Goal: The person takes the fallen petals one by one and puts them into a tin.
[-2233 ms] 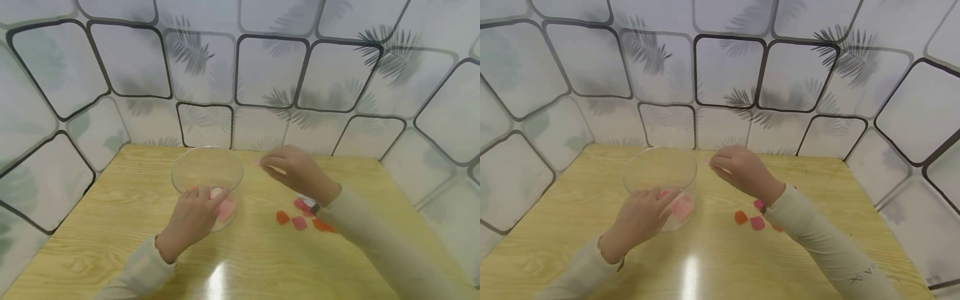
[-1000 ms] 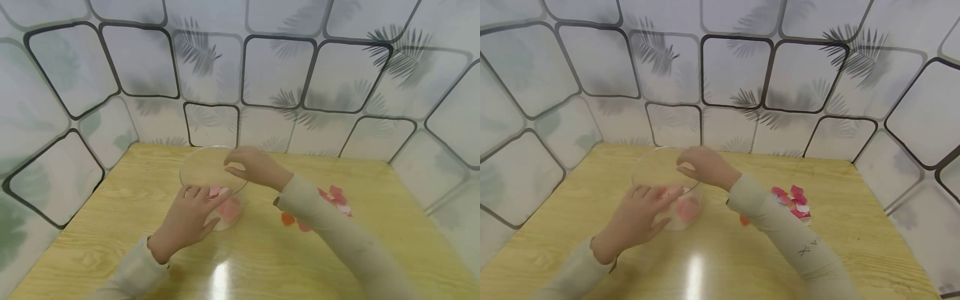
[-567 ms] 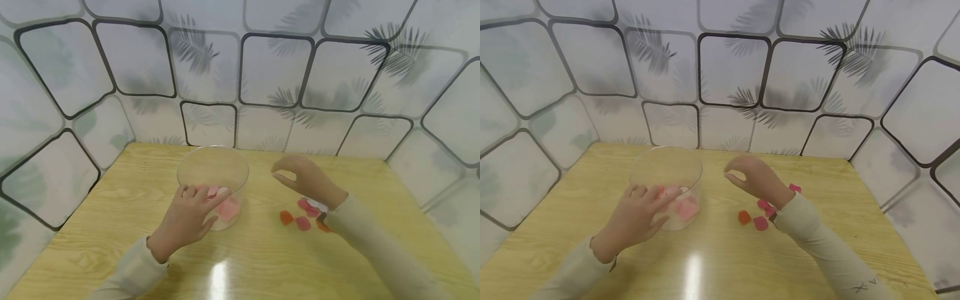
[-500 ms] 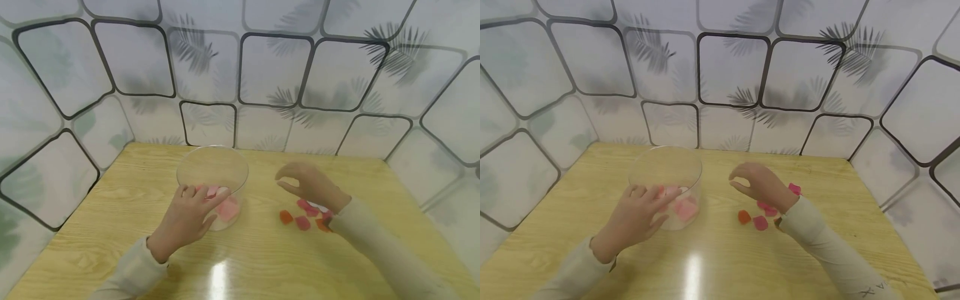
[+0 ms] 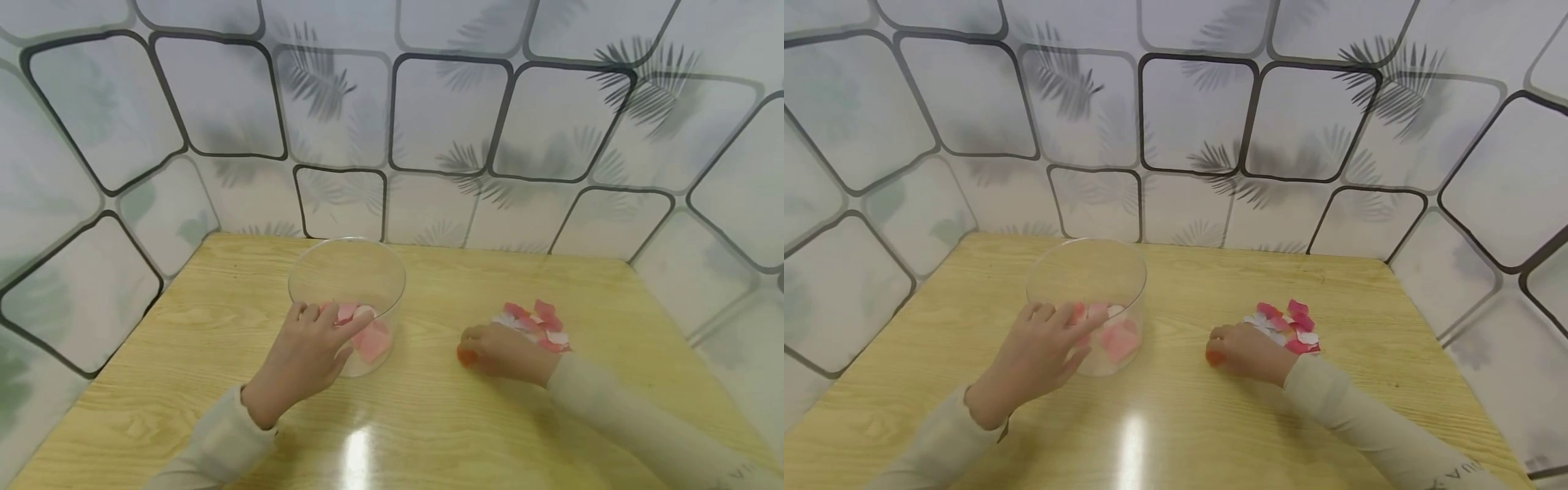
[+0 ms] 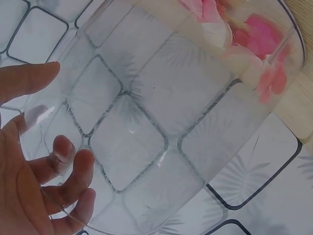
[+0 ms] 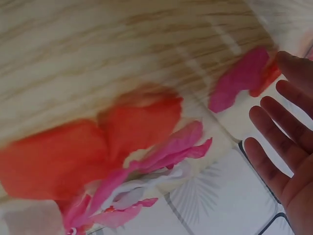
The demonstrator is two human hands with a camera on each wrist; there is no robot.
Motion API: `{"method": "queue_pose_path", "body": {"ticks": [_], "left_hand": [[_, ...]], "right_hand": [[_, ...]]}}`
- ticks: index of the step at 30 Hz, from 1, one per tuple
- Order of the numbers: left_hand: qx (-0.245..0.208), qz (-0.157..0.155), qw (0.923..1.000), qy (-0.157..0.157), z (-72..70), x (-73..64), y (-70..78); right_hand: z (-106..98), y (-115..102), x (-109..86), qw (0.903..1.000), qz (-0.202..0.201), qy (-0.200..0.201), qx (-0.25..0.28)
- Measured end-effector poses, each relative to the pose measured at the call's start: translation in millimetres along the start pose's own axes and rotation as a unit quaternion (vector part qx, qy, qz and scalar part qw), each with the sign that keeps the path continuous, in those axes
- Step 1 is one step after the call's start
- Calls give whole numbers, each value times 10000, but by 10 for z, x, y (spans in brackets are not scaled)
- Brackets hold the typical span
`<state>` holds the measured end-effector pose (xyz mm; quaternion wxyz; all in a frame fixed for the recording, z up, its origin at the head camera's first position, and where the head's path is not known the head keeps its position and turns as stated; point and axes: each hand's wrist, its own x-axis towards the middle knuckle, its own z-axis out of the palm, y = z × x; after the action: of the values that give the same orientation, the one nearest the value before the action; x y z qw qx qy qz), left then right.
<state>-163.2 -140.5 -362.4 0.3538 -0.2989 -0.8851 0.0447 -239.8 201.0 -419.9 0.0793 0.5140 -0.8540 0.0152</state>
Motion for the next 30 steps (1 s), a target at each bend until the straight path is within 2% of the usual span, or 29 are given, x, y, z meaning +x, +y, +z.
{"method": "queue_pose_path", "body": {"ticks": [14,19,21,24,30], "left_hand": [[-102,-29,9998,-178,-33,2,23],[-154,-41,9997,-179,-30,-4,36],[-157,-45,9997,-178,-27,-4,38],[-136,-45,9998,-167,-23,-1,36],[-50,2,9999,-125,-22,17,22]], "right_hand": [[100,16,34,9972,-351,375,-538],[67,46,41,9953,-203,44,-948],[-7,60,49,9920,-131,-130,-1247],[-151,92,97,9894,-64,8,-1449],[-606,170,356,9895,-71,1028,-1011]]}}
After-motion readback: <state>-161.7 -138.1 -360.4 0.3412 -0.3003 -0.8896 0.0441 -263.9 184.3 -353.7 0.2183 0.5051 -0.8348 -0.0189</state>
